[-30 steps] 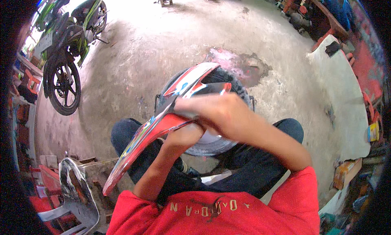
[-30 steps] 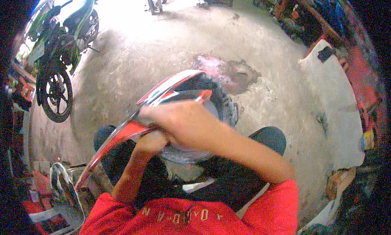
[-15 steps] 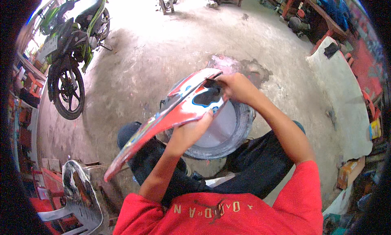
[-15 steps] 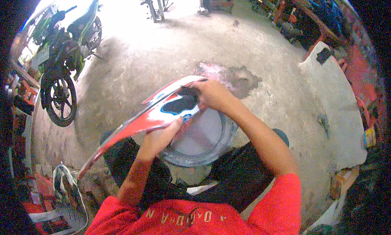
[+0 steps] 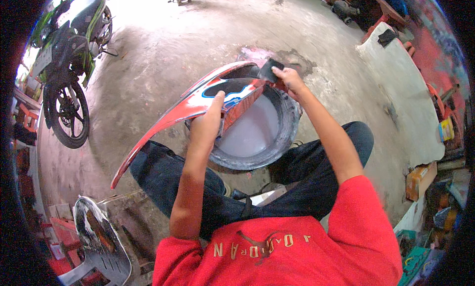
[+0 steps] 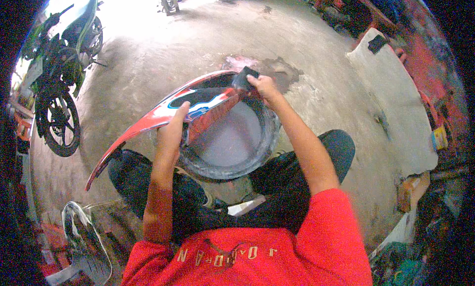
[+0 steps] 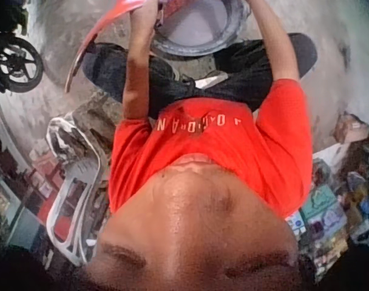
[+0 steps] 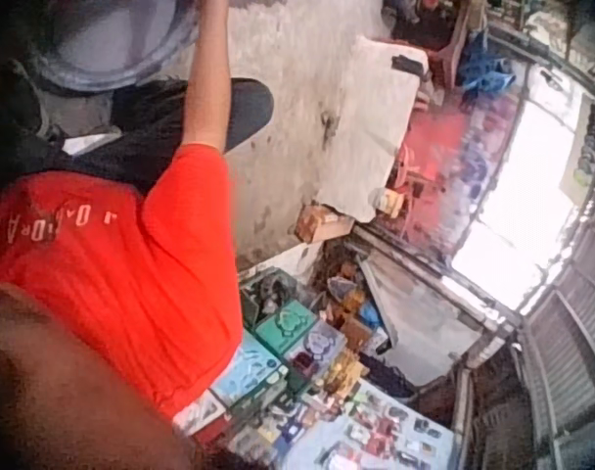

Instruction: The person sands a multicolored motorcycle fairing piece using a small sanding block while dipping the piece and block into a bucket of water.

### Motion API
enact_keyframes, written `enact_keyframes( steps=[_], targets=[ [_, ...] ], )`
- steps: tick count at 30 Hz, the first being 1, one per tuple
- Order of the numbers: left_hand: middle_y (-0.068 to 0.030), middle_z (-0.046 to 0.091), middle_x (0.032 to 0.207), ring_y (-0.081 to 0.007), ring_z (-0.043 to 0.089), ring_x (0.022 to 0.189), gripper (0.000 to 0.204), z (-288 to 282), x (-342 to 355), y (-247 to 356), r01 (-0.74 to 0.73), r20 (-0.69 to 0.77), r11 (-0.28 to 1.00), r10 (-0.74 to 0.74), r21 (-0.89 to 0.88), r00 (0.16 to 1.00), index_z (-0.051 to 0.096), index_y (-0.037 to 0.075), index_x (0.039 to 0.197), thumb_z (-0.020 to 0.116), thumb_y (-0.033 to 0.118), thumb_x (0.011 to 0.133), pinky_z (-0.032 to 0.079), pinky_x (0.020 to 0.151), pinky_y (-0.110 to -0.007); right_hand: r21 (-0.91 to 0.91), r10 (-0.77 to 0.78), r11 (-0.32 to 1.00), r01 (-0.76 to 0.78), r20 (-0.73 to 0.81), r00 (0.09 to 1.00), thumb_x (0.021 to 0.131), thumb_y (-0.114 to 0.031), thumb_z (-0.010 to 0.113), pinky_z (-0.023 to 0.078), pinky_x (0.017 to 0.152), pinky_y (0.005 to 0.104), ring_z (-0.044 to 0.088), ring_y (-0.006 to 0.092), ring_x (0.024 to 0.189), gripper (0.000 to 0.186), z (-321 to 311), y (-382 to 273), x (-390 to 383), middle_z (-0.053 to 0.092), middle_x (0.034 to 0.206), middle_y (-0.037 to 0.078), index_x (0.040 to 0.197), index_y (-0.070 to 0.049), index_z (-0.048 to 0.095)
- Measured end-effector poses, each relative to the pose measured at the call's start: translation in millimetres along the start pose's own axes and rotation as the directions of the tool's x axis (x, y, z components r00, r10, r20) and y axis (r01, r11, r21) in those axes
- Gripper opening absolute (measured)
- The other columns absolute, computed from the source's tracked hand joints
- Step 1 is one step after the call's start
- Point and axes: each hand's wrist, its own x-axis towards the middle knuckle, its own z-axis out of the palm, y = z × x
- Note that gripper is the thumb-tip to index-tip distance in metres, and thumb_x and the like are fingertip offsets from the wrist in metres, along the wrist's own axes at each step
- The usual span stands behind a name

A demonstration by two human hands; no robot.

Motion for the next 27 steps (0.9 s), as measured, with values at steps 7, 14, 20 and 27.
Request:
enact_keyframes(
  steps=[7, 14, 20, 27],
  targets=[
    [-0.0057, 0.068, 0.111, -0.015, 0.063, 0.099, 0.039, -9, -2, -10, 0.001, -0.102, 0.996, -0.01, -0.092, 0.995, 0.064, 0.001, 0.122, 0.069, 0.028, 0.094, 0.049, 0.088, -0.032, 0.142, 0.228, 0.967, -0.213, -0.098, 0.969, 0.098, -0.026, 0.066, 0.058, 0.06, 0.0322, 0.069, 0.0204, 0.069, 0.026, -34, 151, -19, 0.071, 0.088, 0.011, 0.102, -0.001, 0.064],
    [-0.0053, 0.067, 0.11, -0.0135, 0.061, 0.099, 0.033, -17, -6, -21, 0.039, -0.092, 0.994, -0.049, -0.103, 0.995, 0.067, -0.001, 0.114, 0.066, 0.027, 0.097, 0.047, 0.088, -0.032, -0.854, 0.127, 0.521, 0.01, 0.089, 0.988, 0.08, -0.039, 0.079, 0.056, 0.07, 0.0419, 0.071, 0.0257, 0.069, 0.043, 11, 270, -38, 0.072, 0.074, 0.014, 0.094, 0.0, 0.072],
    [-0.0035, 0.066, 0.107, -0.0126, 0.062, 0.097, 0.028, -20, -6, -24, 0.146, -0.124, 0.977, -0.166, -0.154, 0.978, 0.066, 0.002, 0.113, 0.067, 0.024, 0.096, 0.048, 0.087, -0.031, -0.96, 0.23, 0.256, -0.115, -0.055, 0.972, 0.081, -0.029, 0.074, 0.056, 0.082, 0.0453, 0.072, 0.0361, 0.093, 0.035, 46, 280, -27, 0.074, 0.097, 0.021, 0.103, -0.002, 0.073],
    [-0.007, 0.066, 0.116, -0.0179, 0.062, 0.105, 0.044, -31, -9, -32, 0.055, -0.104, 0.997, -0.06, -0.054, 0.993, 0.065, 0.001, 0.126, 0.062, 0.034, 0.097, 0.047, 0.095, -0.033, -0.813, 0.285, 0.566, -0.138, 0.035, 0.958, 0.072, -0.023, 0.084, 0.053, 0.049, 0.0425, 0.067, 0.0246, 0.052, 0.027, 44, 285, -13, 0.069, 0.066, 0.013, 0.078, 0.0, 0.071]
  ],
)
